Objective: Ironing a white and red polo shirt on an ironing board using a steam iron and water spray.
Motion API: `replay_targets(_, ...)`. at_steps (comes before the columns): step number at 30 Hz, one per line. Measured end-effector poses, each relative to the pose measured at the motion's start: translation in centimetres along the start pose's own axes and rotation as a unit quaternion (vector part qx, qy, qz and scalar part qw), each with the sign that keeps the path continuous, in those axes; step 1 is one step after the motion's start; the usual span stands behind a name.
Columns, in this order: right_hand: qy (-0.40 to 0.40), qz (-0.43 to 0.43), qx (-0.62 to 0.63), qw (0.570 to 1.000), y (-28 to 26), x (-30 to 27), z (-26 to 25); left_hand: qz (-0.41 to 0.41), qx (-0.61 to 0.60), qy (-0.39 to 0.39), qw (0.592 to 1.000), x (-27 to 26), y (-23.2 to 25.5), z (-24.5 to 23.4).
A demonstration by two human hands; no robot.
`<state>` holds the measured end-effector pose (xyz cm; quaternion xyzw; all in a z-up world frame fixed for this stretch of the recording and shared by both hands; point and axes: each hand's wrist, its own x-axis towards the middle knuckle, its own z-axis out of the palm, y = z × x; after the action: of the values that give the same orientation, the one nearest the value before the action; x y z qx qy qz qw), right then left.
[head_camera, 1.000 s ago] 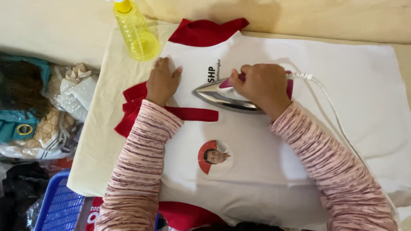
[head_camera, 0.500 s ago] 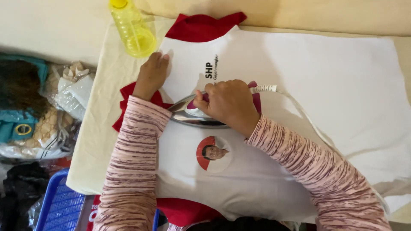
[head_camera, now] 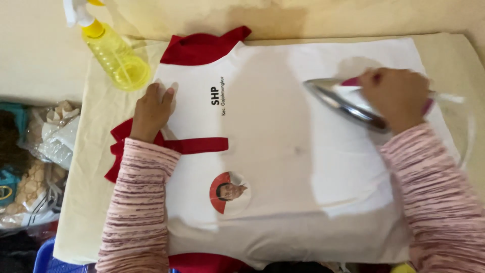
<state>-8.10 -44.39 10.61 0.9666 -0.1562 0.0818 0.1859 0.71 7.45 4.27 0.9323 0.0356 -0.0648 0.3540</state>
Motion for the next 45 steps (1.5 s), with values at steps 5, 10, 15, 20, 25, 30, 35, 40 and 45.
replay_targets(5, -0.043, 0.055, -0.099, 0.993, 10.5, 2.7, 4.2, -0.002, 0.014, -0.011, 1.0, -0.3, 0.5, -0.3)
replay_targets(10, -0.024, 0.048, -0.097, 0.994, 11.9, 3.8, 5.6, -0.006, 0.027, -0.027, 0.999, -1.0, 1.6, 0.0)
replay_targets(15, 0.054, -0.042, 0.082, 0.994, 3.1, 3.4, 2.7, 0.0, 0.046, 0.034, 0.998, -0.9, 1.8, -0.3)
replay_targets(20, 0.032, -0.132, 0.181, 0.974, -10.4, 2.6, -4.4, -0.025, 0.02, 0.106, 0.994, 1.3, -1.1, 0.7)
replay_targets(25, 0.146, -0.199, 0.29, 0.925, -24.5, 1.1, -6.4, -0.049, -0.061, 0.152, 0.985, -0.4, 0.8, -0.6)
replay_targets(30, 0.167, -0.208, 0.322, 0.908, -32.9, 0.2, -9.5, 0.144, -0.12, 0.361, 0.913, 0.1, -0.3, 0.3)
replay_targets(35, 0.139, -0.236, 0.302, 0.913, -31.5, 1.6, -9.0, 0.181, -0.092, 0.357, 0.912, 0.1, -0.4, 0.4)
replay_targets(40, 0.435, -0.198, 0.251, 0.842, -24.6, 4.8, -3.1, 0.166, -0.078, 0.262, 0.948, 0.6, -1.4, 1.2)
replay_targets(45, 0.195, -0.132, 0.189, 0.953, -12.0, 7.8, -0.6, 0.143, -0.05, 0.18, 0.972, 2.1, -3.1, 2.2)
